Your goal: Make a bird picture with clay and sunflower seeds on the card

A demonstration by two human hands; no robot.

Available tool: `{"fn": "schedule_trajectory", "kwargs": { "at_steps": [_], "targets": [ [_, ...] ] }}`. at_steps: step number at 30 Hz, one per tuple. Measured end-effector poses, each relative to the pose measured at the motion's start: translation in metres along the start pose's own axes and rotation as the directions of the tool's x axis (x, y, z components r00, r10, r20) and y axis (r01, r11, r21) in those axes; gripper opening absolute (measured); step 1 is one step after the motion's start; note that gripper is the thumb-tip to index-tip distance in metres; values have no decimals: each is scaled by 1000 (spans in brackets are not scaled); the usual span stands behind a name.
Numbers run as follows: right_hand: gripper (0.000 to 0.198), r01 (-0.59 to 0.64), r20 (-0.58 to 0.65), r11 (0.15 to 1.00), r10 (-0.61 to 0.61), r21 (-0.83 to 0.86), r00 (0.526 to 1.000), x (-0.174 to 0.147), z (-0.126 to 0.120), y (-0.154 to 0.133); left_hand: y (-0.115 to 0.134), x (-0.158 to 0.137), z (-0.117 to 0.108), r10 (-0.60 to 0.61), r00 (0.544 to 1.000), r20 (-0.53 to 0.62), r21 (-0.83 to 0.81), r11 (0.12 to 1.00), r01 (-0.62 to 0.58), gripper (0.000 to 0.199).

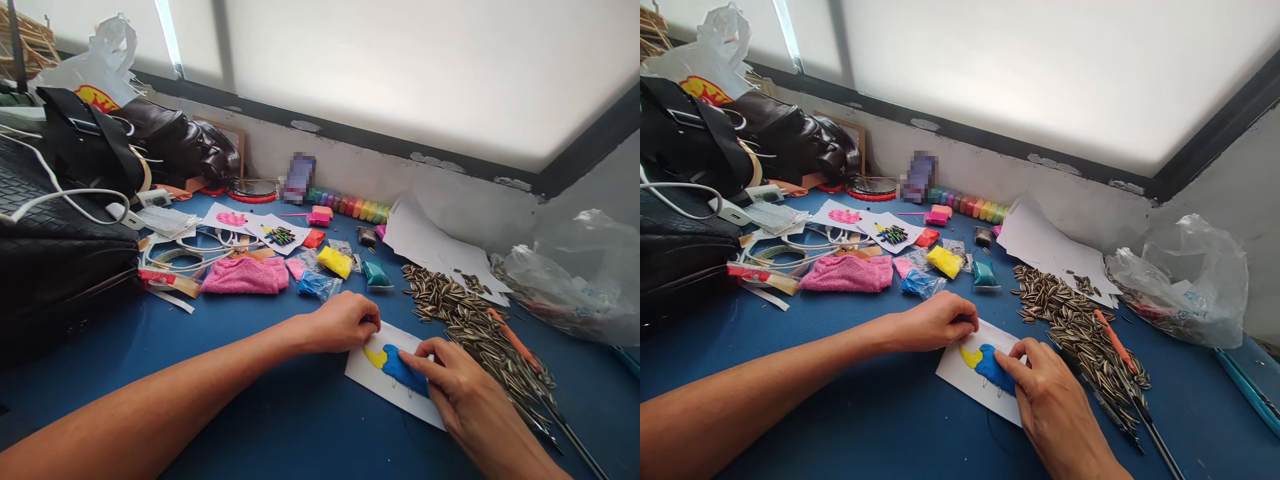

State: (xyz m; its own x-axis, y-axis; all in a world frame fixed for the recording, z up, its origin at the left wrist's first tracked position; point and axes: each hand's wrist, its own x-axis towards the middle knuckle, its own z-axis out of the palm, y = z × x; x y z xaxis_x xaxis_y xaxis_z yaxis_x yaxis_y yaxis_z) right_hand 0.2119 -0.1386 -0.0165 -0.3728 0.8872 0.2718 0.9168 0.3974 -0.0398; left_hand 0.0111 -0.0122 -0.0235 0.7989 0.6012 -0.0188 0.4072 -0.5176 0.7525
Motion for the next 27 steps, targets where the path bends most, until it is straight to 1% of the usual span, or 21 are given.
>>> {"fn": "schedule_trajectory", "kwargs": {
  "at_steps": [4, 7, 11, 14, 19, 24, 27],
  "targets": [
    [41, -58, -11, 997, 59, 59, 998, 3, -7, -1, 0, 0, 0, 2, 1000, 2, 6, 1000, -2, 24],
    [41, -84, -10, 995, 85, 57, 996, 3, -10, 1, 0, -1, -1, 3, 1000, 0, 5, 1000, -3, 24],
    [43, -16, 13, 1000, 16, 19, 1000, 1, -5, 6, 0, -1, -1, 7, 1000, -1, 4, 1000, -7, 24],
    [45, 31, -2, 999, -31, -9, 1000, 0, -3, 8, 1, 0, -1, 13, 1000, 4, 2, 1000, -13, 24],
    [45, -2, -51, 999, 0, -38, 999, -2, -4, 7, 2, -1, -2, 23, 1000, 9, -1, 1000, -23, 23],
    [52, 2, -17, 995, -3, -103, 1000, -9, 7, 6, 1, 0, -1, 25, 1000, 3, 9, 1000, -25, 23],
    [53, 14, -29, 992, -18, -126, 999, -12, 10, 6, 2, 0, 0, 24, 1000, 1, 30, 999, -24, 24]
  ]
}}
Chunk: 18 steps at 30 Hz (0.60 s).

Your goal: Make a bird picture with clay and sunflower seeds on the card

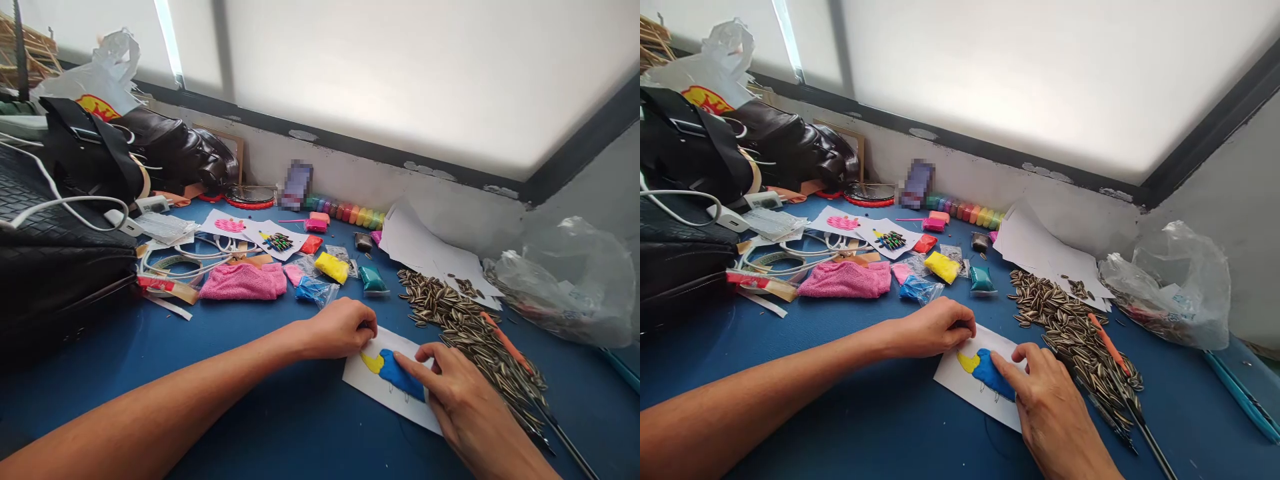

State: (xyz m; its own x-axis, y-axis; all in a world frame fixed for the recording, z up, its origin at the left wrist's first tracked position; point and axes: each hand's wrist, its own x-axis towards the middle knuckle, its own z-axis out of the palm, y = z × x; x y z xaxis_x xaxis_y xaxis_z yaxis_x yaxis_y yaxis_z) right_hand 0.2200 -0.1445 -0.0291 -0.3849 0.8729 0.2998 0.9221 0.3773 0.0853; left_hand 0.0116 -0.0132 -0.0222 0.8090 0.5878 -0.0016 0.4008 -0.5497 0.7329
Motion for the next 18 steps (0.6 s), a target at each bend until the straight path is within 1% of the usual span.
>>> {"fn": "schedule_trajectory", "kwargs": {
  "at_steps": [5, 9, 12, 15, 18],
  "targets": [
    [60, 34, -27, 995, -36, -96, 999, -2, -5, 1, 3, -1, -2, -7, 1000, 13, 33, 999, 6, 24],
    [57, 79, -70, 987, -90, -144, 993, -1, -8, 0, 4, -2, -3, -5, 1000, 27, 47, 999, 4, 25],
    [54, 102, -79, 982, -116, -159, 990, 0, -9, 0, 4, -2, -3, -5, 1000, 30, 58, 998, 3, 25],
    [56, 85, -80, 984, -98, -157, 992, 1, -11, 0, 3, -2, -3, -3, 999, 33, 64, 998, 1, 26],
    [57, 104, -68, 983, -115, -149, 991, 1, -13, 0, 4, -2, -5, -9, 999, 34, 70, 998, 6, 27]
  ]
}}
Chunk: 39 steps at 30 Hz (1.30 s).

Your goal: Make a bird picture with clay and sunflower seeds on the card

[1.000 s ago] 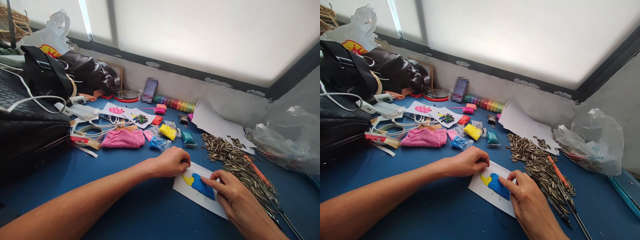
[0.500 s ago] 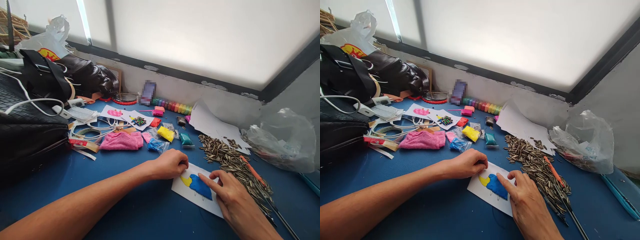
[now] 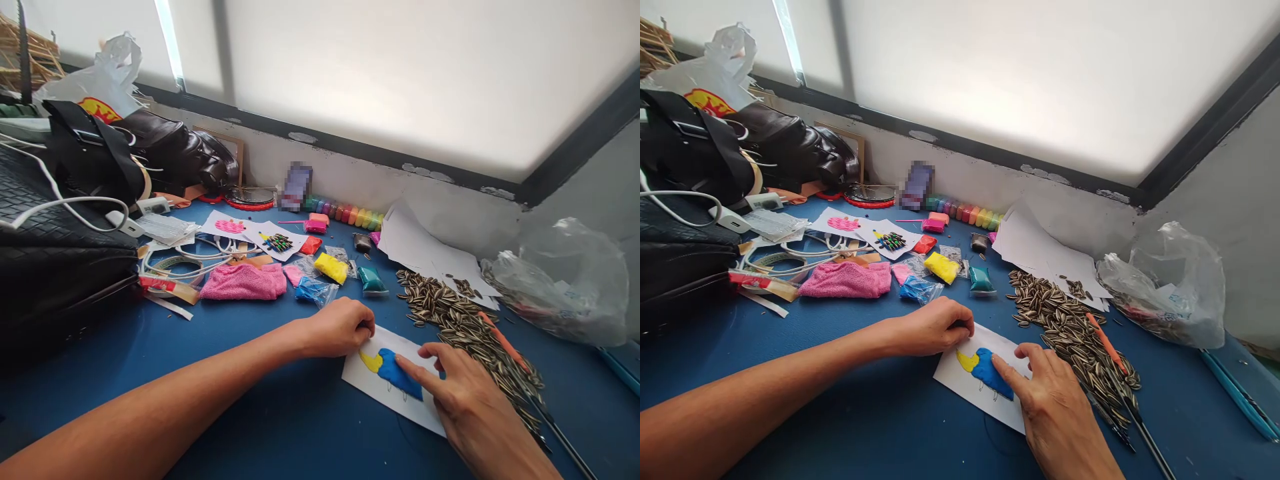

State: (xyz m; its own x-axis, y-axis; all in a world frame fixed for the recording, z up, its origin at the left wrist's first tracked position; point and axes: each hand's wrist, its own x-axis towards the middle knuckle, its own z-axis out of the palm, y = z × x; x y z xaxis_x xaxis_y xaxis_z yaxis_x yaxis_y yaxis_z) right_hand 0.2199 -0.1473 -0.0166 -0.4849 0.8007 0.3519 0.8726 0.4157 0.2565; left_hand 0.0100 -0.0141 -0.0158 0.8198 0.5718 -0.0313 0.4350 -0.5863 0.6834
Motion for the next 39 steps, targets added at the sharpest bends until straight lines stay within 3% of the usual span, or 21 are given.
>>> {"fn": "schedule_trajectory", "kwargs": {
  "at_steps": [11, 18, 29, 39],
  "targets": [
    [55, -15, 57, 999, 12, 50, 998, 0, -3, 1, 1, -1, 0, -12, 1000, -17, 18, 1000, 12, 26],
    [51, -75, 8, 994, 75, 78, 997, -4, -1, 4, 2, -2, 0, -18, 1000, -11, 16, 1000, 18, 26],
    [53, -49, -10, 994, 51, 98, 999, -3, 0, 4, 0, 0, 1, -23, 999, -34, 4, 1000, 23, 21],
    [62, -39, 26, 999, 40, -34, 999, -10, 8, 5, 0, -1, 1, -26, 999, -45, 23, 999, 27, 19]
  ]
}}
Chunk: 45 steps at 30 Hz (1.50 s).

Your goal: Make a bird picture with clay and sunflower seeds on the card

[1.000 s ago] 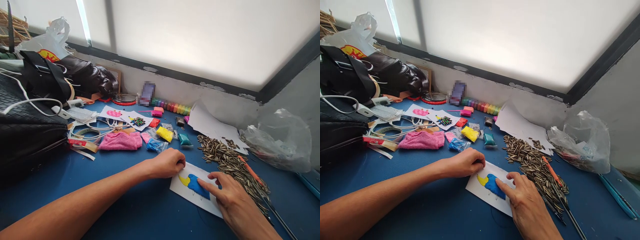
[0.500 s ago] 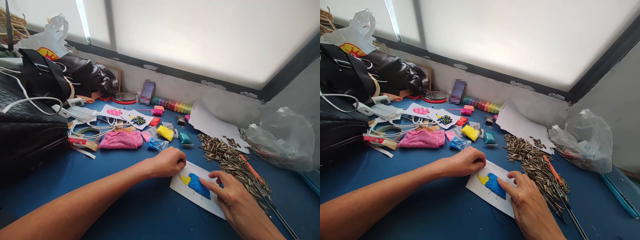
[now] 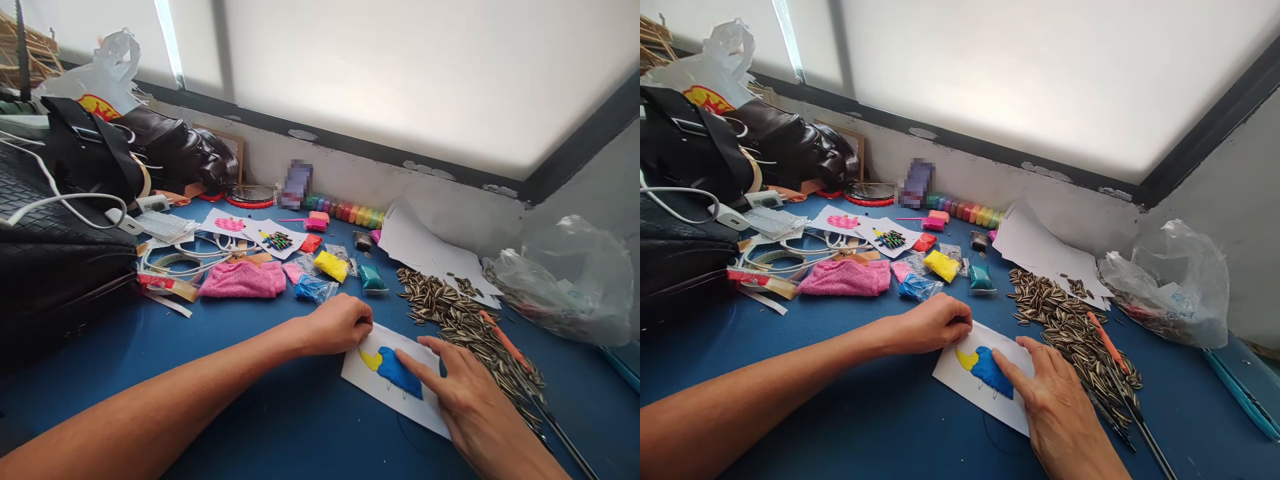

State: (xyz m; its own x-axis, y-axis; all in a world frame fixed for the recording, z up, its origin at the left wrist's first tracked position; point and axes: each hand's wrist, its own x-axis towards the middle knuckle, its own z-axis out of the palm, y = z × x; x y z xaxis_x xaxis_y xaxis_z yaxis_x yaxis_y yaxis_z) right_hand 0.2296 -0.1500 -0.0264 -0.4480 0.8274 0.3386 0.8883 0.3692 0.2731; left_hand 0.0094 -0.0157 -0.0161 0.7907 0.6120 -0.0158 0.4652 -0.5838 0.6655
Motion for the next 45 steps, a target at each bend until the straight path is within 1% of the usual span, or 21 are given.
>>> {"fn": "schedule_trajectory", "kwargs": {
  "at_steps": [3, 8, 13, 17, 19, 22, 25, 29, 32, 35, 37, 39, 41, 43, 45],
  "targets": [
    [65, -45, 8, 999, 46, -14, 999, -6, 6, 4, 0, 0, 0, -2, 1000, 1, 3, 1000, 2, 19],
    [66, -25, 76, 1000, 26, -7, 997, -14, 15, 7, 1, 1, 1, -6, 1000, 3, 7, 1000, 6, 19],
    [58, -111, 63, 992, 115, -62, 991, -15, 16, 14, 0, 1, 1, -8, 1000, 4, 6, 1000, 8, 21],
    [49, -177, 129, 984, 171, 32, 977, -8, 10, 18, 1, 0, 0, -10, 1000, 4, 13, 1000, 10, 22],
    [44, -197, 142, 978, 185, 75, 972, -3, 5, 18, 2, -1, 0, -11, 1000, 4, 20, 1000, 11, 22],
    [37, -232, 131, 964, 216, 127, 968, 3, -1, 16, 3, -1, -1, -8, 1000, 3, 26, 1000, 8, 22],
    [31, -279, 95, 943, 265, 180, 959, 9, -4, 12, 2, -1, 0, -1, 1000, -9, 31, 1000, 1, 23],
    [26, -334, 42, 910, 334, 245, 942, 15, 1, 10, 0, 1, 3, 4, 998, -63, 55, 998, 0, 28],
    [27, -361, 12, 892, 372, 273, 928, 17, 5, 8, -4, 3, 5, 1, 995, -100, 93, 996, 8, 30],
    [27, -358, -18, 886, 379, 296, 925, 17, -1, 4, -8, 4, 6, 10, 997, -79, 127, 992, 0, 28],
    [25, -354, -3, 872, 376, 338, 926, 18, -8, -1, -10, 5, 6, 16, 998, -56, 146, 989, -8, 27],
    [25, -374, 59, 837, 383, 400, 922, 18, -13, -7, -10, 4, 6, 15, 999, -42, 161, 987, -8, 27],
    [27, -396, 109, 814, 388, 426, 915, 17, -14, -11, -10, 4, 6, 8, 999, -32, 174, 985, -2, 27],
    [31, -388, 130, 826, 368, 409, 921, 16, -10, -12, -9, 4, 5, -1, 1000, -19, 184, 983, 4, 29],
    [33, -339, 129, 862, 314, 378, 941, 14, -5, -12, -8, 4, 4, -7, 1000, -2, 195, 981, 7, 31]
  ]
}}
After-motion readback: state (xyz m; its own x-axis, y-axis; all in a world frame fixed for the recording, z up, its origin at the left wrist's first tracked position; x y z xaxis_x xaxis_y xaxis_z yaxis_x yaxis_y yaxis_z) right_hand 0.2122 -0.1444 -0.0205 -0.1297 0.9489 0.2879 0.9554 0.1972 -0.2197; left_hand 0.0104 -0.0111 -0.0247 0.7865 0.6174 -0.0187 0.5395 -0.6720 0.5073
